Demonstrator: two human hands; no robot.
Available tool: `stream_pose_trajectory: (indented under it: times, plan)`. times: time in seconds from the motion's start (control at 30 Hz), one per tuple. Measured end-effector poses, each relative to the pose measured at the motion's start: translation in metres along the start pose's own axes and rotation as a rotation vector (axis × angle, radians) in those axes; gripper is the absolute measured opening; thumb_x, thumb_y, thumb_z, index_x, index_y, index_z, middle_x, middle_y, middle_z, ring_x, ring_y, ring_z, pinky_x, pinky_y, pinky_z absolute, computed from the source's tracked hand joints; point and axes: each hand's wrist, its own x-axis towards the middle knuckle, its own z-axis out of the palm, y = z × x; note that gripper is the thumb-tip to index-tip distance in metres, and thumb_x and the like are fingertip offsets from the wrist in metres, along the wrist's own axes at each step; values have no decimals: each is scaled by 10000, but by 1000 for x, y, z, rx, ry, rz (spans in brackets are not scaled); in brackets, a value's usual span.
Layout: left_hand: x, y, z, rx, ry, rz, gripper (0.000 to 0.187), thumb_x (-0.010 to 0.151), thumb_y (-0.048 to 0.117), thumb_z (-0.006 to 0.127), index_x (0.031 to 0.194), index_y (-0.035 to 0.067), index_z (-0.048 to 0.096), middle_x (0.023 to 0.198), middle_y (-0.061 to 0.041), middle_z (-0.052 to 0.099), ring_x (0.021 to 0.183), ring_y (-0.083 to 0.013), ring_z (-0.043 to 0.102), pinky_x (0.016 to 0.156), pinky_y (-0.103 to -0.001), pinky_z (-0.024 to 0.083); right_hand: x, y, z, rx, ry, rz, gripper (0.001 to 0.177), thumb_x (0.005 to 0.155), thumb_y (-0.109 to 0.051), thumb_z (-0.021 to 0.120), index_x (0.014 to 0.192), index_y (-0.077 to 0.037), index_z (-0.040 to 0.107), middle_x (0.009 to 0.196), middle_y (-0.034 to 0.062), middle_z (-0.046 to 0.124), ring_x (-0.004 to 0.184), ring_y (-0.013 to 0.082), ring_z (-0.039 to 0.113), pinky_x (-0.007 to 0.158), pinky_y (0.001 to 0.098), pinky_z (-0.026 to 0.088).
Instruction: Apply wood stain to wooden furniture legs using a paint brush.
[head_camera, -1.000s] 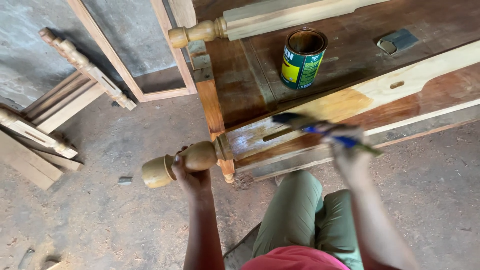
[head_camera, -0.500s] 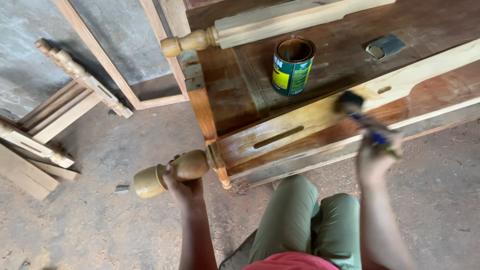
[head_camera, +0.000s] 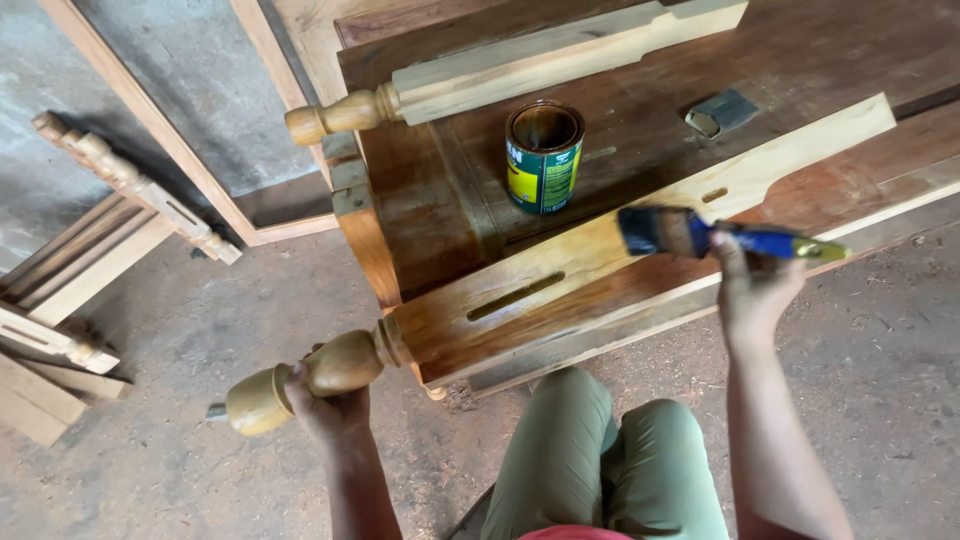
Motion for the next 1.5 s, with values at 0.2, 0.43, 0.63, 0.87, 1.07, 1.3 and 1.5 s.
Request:
stream_pose_trajectory:
  times: [0.2,0.43,0.63,0.87,1.07,1.3,1.5]
  plan:
    - [-2,-1,1,24,-28,11,615,781,378,781,1232,38,538,1187,-113,619,1160,-293,622,1069,-527,521,67,27,-36,-96,97,-287,145,1117,74,735,1184,19,619,1201,170,707,1110,234,717,1063,376,623]
    - [-5,-2,11,103,24,30,704,732,432,771,1263,28,546,1178,-123,621,1148,-286,630,1054,-497,532,41,67,-11,-380,140,-284,84,1146,55,690,1182,-11,651,1103,147,745,905,191,687,780,328,589]
    - [-6,-2,8,141,-24,45,720,752,461,777,1266,11,548,1157,-127,612,1137,-284,624,1048,-483,519,-37,-37,61,-140,-192,-600,201,1010,159,568,1107,-17,580,1060,180,771,754,175,783,392,154,470]
    - [-14,-1,22,123,-6,56,657,748,438,794,1231,67,547,1160,-80,601,1166,-258,603,1082,-488,502,-25,-16,12,142,-93,-38,172,986,-80,760,1088,-47,626,1046,116,730,831,151,723,731,269,641]
    - [-6,-5,13,121,-6,73,674,757,427,775,1278,73,537,1159,-70,606,1162,-249,606,1086,-476,485,31,66,-43,92,62,69,210,1101,-93,746,1173,-59,551,1142,85,698,1011,161,733,968,313,645]
    - [-8,-6,14,110,-4,89,679,769,426,762,1302,87,513,1156,-60,599,1158,-240,610,1082,-476,486,63,87,-90,-155,158,-264,146,1161,57,671,1200,31,533,1142,179,631,986,224,647,942,330,575]
    - [-22,-3,44,202,13,147,744,731,430,752,1375,219,444,1134,-51,574,1119,-232,605,1062,-487,496,27,54,-35,-557,141,-397,63,1132,12,671,1127,-26,620,987,143,743,834,186,731,717,248,615]
